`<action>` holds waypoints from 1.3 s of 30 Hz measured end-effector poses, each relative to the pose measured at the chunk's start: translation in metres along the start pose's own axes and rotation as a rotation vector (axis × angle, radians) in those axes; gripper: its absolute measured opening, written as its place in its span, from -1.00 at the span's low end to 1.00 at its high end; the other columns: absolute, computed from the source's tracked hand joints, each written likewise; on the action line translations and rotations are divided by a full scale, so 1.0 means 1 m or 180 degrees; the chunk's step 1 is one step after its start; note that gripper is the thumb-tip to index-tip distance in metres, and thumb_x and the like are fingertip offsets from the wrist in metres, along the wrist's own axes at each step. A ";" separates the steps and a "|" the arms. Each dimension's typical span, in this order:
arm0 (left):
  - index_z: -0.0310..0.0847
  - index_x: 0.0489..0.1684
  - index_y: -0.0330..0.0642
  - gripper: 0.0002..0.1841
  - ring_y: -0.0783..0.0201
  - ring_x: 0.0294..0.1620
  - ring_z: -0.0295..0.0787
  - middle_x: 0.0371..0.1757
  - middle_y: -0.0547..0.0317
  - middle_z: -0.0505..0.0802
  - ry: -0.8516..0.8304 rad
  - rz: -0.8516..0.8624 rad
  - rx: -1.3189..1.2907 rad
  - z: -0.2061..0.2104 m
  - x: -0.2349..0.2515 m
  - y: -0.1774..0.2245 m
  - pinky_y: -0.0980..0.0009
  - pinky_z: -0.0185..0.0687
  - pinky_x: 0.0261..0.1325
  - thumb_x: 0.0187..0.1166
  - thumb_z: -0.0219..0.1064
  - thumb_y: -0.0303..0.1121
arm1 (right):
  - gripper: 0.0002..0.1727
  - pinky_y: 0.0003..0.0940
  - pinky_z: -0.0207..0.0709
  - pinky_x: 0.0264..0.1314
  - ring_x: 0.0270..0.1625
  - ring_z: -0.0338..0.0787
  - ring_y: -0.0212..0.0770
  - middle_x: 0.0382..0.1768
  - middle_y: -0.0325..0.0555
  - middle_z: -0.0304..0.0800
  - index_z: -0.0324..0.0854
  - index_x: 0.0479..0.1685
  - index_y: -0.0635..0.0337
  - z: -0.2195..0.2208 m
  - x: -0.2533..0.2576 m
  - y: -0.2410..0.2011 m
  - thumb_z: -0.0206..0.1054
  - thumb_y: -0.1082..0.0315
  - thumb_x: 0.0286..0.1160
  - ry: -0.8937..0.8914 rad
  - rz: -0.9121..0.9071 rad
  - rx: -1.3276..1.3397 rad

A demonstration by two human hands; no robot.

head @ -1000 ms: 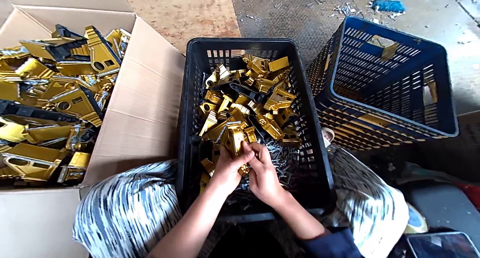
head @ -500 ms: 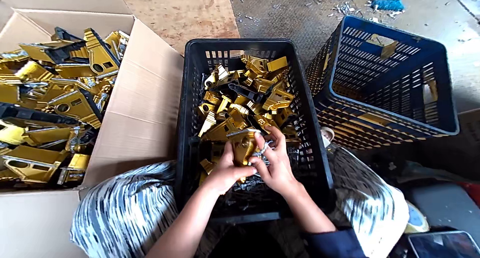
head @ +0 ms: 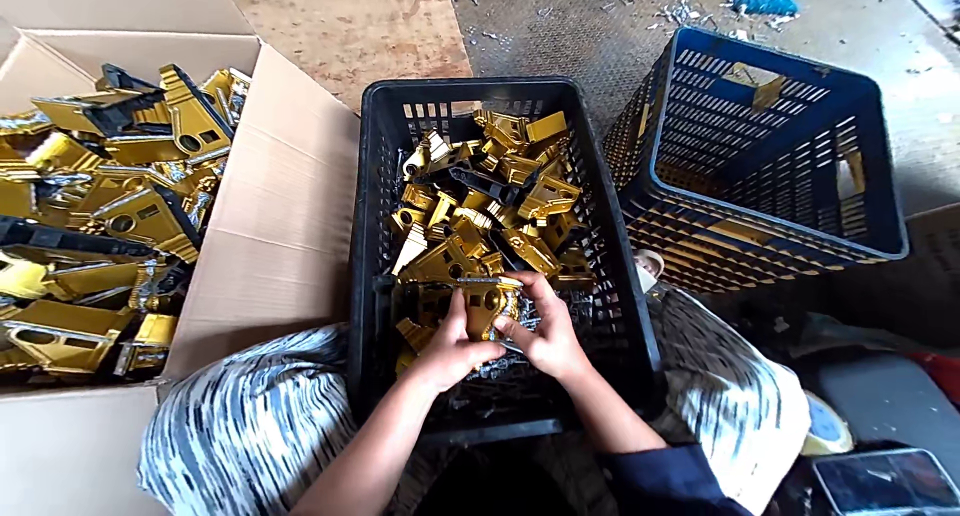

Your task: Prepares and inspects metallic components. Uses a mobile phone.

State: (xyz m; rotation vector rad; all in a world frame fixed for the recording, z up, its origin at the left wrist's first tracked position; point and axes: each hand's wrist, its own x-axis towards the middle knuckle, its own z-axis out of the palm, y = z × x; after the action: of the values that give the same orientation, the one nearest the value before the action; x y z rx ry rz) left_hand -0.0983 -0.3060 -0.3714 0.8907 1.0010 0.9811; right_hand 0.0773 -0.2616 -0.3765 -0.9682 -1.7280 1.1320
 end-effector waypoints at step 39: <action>0.64 0.27 -0.27 -0.36 0.28 0.09 0.75 0.04 0.00 0.81 0.1953 -0.0019 0.0701 -0.007 0.014 0.034 0.19 0.67 0.24 0.89 -0.24 0.07 | -0.69 -0.43 0.44 -0.58 -0.65 0.45 -0.43 -0.61 -0.34 0.44 0.54 0.00 0.24 0.004 -0.021 -0.056 0.02 0.18 0.80 0.0228 0.1042 -0.0558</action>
State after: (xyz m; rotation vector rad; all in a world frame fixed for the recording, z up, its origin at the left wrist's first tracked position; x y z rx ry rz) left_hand -0.1092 -0.2812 -0.3457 0.7748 1.6544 1.1855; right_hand 0.0720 -0.2988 -0.3292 -1.4229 -1.6708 1.1449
